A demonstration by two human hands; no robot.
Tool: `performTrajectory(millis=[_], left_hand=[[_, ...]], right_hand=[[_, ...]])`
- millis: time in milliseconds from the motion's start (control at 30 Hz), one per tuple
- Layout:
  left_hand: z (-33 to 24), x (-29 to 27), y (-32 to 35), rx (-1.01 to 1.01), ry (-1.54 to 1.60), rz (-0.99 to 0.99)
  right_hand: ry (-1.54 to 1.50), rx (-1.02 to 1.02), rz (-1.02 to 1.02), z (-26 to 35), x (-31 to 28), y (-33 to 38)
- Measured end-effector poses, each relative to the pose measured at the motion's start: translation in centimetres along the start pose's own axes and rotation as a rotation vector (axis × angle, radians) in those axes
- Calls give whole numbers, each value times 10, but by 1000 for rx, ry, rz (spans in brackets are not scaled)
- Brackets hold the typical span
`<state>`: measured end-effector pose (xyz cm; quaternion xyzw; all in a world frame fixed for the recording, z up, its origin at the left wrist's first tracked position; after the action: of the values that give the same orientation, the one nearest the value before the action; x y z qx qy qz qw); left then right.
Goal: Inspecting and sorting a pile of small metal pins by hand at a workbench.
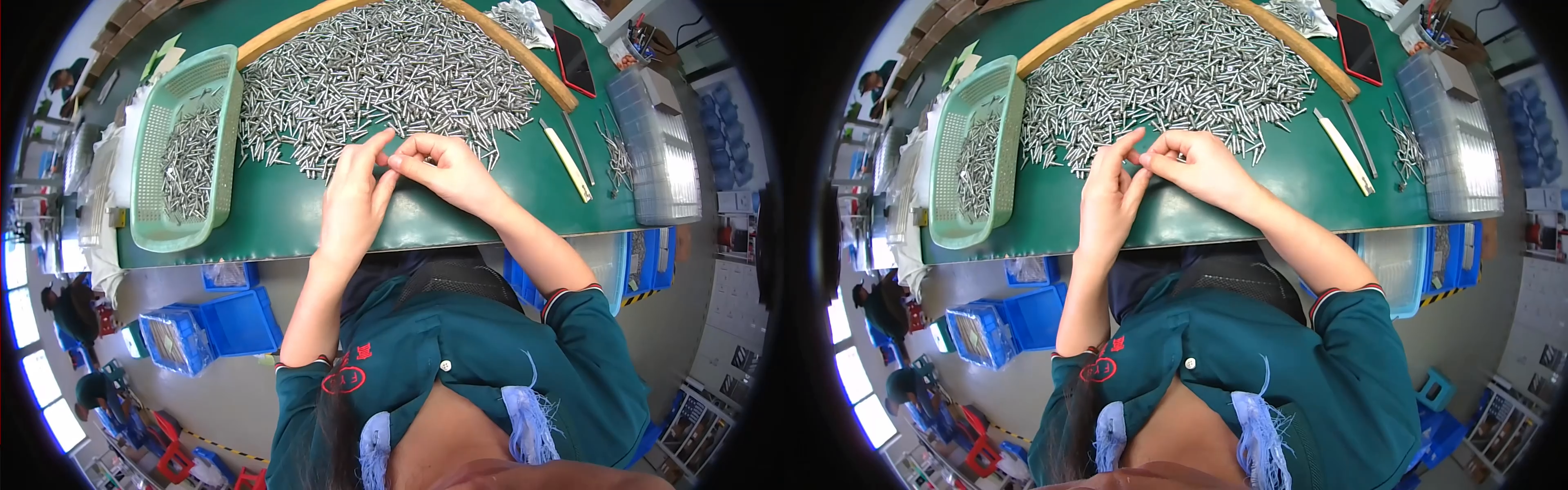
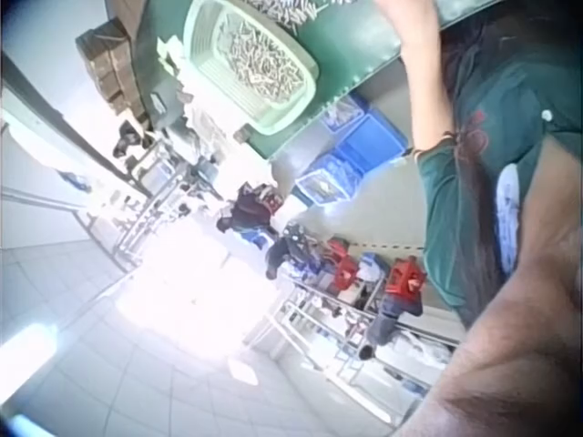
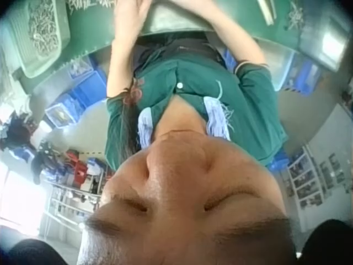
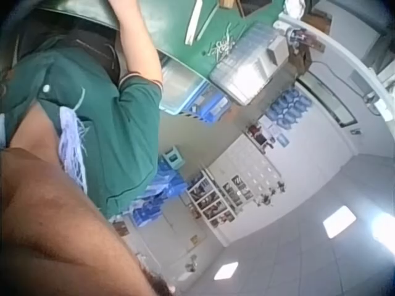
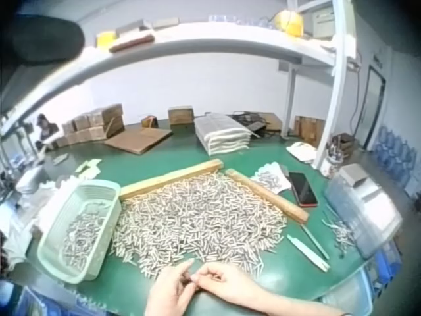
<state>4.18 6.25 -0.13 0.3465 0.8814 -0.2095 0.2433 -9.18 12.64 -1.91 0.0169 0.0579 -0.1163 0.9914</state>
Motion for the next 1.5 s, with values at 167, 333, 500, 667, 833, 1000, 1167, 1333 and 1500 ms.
performTrajectory(millis=[167,333,500,667,833,1000,1167,1333,1500], left_hand=[[7,-10,-3,-76,-192,75],[15,-25,-2,-99,-248,65],[20,-48,-4,-44,-299,-113],[27,-63,4,20,-548,-101],[30,-69,19,10,-640,-54],[27,-54,22,-28,-631,-37],[26,-37,17,-116,-630,-26],[22,-29,5,-19,-481,104],[23,-28,6,162,-435,1]], right_hand=[[-453,175,-109,14,-14,0],[-502,117,-180,12,-20,-3],[-260,31,-198,16,-13,-4],[400,-39,0,8,-4,-4],[822,-291,123,18,17,-5],[1032,-357,155,18,27,-18],[1020,-262,103,13,16,-17],[962,-306,22,14,4,-16],[956,-244,96,15,9,-15]])
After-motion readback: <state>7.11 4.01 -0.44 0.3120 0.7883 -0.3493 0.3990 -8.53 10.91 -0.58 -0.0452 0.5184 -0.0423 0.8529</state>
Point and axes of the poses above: each hand's wrist, its own y-axis away from the middle knuckle, its own x-axis out of the palm, z = x × y, the point moved 2 cm from there along -y, towards the middle knuckle
